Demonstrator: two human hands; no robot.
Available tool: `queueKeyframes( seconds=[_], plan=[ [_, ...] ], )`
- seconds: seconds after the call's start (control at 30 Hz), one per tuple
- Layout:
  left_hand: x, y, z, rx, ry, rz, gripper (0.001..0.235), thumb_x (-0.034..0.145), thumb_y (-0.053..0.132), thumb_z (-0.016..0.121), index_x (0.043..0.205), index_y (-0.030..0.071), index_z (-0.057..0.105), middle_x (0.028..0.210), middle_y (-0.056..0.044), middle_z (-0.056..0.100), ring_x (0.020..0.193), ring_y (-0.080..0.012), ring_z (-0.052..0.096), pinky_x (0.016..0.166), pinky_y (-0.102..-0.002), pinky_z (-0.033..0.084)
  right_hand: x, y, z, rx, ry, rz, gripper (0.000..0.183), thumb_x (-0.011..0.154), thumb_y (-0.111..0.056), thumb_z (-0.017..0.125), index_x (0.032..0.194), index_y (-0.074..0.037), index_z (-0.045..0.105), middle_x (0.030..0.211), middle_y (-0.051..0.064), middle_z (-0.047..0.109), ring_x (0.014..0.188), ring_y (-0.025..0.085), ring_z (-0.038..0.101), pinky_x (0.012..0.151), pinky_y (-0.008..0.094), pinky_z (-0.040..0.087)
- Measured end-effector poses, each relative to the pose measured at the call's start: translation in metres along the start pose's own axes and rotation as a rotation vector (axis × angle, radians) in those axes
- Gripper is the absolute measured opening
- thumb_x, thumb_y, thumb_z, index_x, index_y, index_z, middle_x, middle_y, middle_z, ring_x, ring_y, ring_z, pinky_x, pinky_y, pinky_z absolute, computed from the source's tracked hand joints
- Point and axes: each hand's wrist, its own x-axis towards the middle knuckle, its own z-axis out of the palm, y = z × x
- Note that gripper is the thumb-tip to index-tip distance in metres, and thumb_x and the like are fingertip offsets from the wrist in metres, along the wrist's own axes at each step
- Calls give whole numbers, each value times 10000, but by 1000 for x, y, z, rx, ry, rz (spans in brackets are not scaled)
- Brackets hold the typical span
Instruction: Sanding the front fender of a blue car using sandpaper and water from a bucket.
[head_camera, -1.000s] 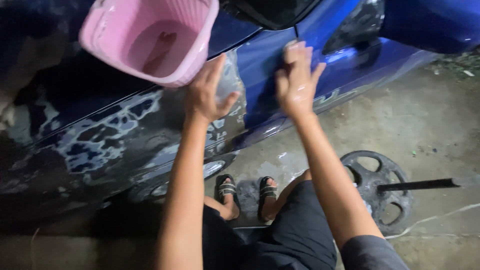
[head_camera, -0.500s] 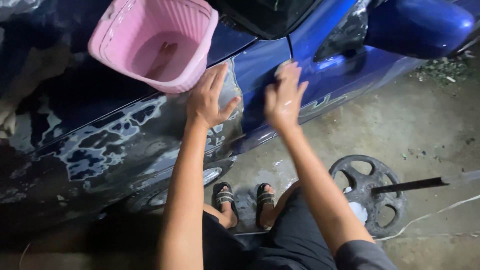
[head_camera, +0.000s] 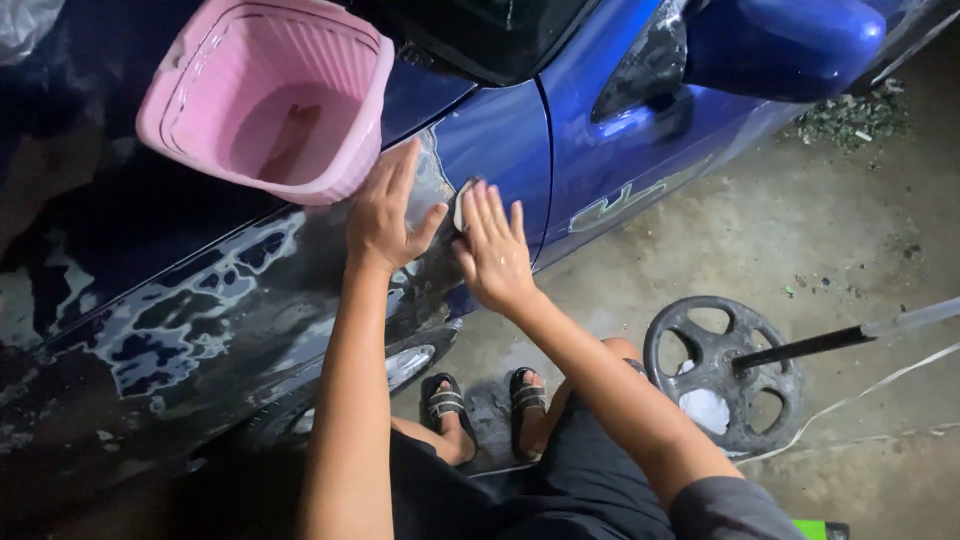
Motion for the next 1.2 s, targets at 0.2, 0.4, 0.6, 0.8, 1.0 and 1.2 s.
queueKeyframes(
  seconds=[0.2,0.4,0.6,0.8,1.0,1.2],
  plan=[
    [-3,0,6,-17,23,-13,761,984,553,522,1497,-9,529,1350,-208,633,1261,-363,616,1091,-434,477,30,43,-8,-134,47,124,699,1013,-374,609,1583,-31,395,1611,211,409,1513,336,368,1192,622,166],
    [0,-2,5,-50,30,-14,747,982,522,537,1503,-13,524,1358,-220,639,1250,-376,627,1089,-450,479,24,-10,-2,-283,63,-6,609,1038,-359,558,1478,53,468,1468,329,509,1373,465,517,1109,615,380],
    [8,13,-10,-165,20,-56,711,1029,473,513,1479,-76,472,1351,-252,635,1235,-405,638,1081,-461,490,44,1,0,-292,-22,190,602,1051,-290,546,1486,97,396,1508,347,440,1414,484,460,1159,581,354],
    [5,2,-1,-189,85,1,764,1000,527,526,1462,-80,529,1310,-232,671,1220,-383,651,1066,-447,497,39,29,21,-345,28,39,620,1030,-317,579,1444,129,461,1418,388,514,1325,499,550,1077,585,448],
    [11,7,-4,-193,96,-6,800,980,558,546,1462,-81,528,1297,-248,677,1191,-395,668,1043,-454,515,24,-12,4,-376,-83,80,649,1006,-266,536,1473,164,401,1469,424,437,1389,526,469,1131,585,390],
    [6,6,-3,-165,71,-29,829,974,605,511,1473,-58,517,1319,-212,672,1211,-364,662,1044,-438,517,52,24,10,-659,-51,94,558,1082,-275,478,1472,122,432,1462,376,475,1395,476,475,1130,525,413]
  ],
)
